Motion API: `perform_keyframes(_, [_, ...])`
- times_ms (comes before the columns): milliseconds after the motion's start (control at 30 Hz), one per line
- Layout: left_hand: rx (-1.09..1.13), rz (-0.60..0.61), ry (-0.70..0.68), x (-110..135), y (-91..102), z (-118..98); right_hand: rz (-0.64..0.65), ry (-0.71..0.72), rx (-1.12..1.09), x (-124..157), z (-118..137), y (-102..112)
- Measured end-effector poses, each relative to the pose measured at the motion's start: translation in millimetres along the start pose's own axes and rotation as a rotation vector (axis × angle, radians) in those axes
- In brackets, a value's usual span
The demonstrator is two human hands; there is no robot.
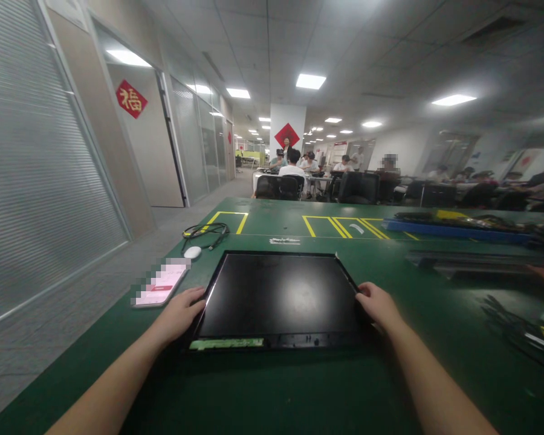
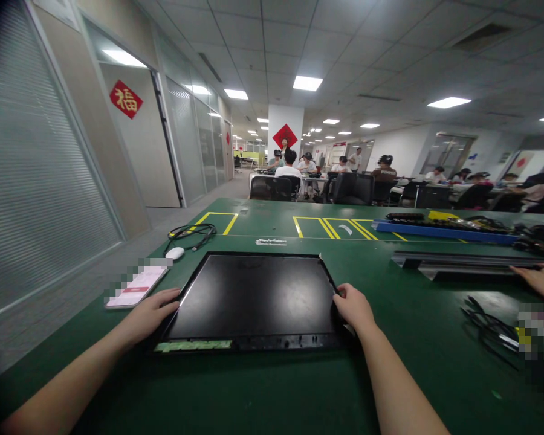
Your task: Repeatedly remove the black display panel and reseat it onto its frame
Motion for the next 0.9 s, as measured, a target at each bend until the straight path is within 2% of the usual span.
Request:
perform_keyframes(167, [0.290, -0.046, 0.356, 15, 13.8, -4, -0.011, -0.005, -0.013, -2, -3, 0])
perform_keyframes(300, [0.484, -0.049, 0.684, 35, 11.3, -9, -0.030, 0.019, -0.015, -2, -2, 2])
perform_keyframes(367, [0.581, -0.045, 0.792, 43, 6.9, -14, -0.031, 0.019, -0.016, -1, -1, 3])
perform_keyframes(467, [0.721, -0.048, 0.863, 48, 0.4, -18, -0.031, 0.017, -0.008, 0, 1, 4])
perform_keyframes(567, [0.810, -0.050, 0.871, 48, -4.6, -18, -0.026, 0.010, -0.004, 1, 2, 5])
perform_keyframes(900, [0.923, -0.043, 0.921, 47, -16.7, -9, -0.025, 0.012, -0.005, 2, 2, 5])
Point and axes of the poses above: each hand's wrist, its own x-axis away from the middle knuckle, its own y-axis out of the back of the hand, z = x × y, the point moved 10 cm from there along -x, towards the middle knuckle, and after that the axes turned 15 degrees about -z, right-handed, at the moved point
